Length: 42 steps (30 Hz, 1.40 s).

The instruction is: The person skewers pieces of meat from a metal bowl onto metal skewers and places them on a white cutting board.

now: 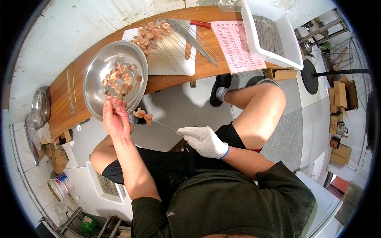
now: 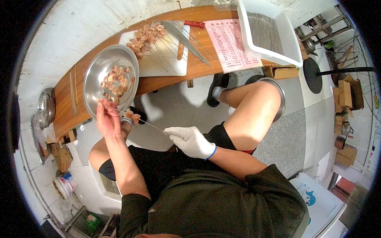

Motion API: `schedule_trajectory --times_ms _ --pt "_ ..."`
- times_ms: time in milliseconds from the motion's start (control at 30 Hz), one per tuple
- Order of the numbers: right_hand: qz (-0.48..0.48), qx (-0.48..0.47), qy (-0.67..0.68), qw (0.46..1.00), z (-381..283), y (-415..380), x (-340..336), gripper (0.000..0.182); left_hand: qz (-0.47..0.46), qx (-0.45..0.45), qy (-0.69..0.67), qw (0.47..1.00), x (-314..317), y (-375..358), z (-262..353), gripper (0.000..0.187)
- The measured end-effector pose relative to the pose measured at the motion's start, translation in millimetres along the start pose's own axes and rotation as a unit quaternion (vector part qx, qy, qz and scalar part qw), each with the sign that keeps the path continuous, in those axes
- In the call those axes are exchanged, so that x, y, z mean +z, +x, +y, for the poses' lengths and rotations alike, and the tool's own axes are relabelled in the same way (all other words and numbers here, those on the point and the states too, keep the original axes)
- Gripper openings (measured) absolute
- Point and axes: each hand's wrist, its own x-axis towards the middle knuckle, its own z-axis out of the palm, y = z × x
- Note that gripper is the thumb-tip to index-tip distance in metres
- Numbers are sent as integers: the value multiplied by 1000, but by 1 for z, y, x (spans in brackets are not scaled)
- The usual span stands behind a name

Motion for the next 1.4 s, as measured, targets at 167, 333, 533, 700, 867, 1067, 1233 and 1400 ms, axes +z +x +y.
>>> schedule_trajectory --times_ms 167,333,533,700,867,1067,1233,1400 --pt "-6 10 0 1000 0 0 -1 27 4 -7 3 1000 -2 1 -3 18" --pt "-4 27 42 999 0 1 -2 27 6 -10 7 1000 -3 0 -5 18" --pt "-7 20 49 999 6 1 -2 27 22 -16 18 999 -4 -1 -7 19" --pt "-9 31 63 997 6 2 -2 27 16 -16 17 1000 -1 -1 -8 19" --pt "-12 22 54 998 6 2 -3 27 13 -18 24 999 -2 -3 -9 19" --pt "-11 40 68 997 4 2 -4 27 -2 -23 20 1000 -3 -3 -13 20" --pt "-9 33 52 998 5 2 -4 27 9 -21 21 1000 1 -6 -16 20" --pt "-6 35 57 998 6 2 -3 27 5 -23 26 999 1 -6 -19 20"
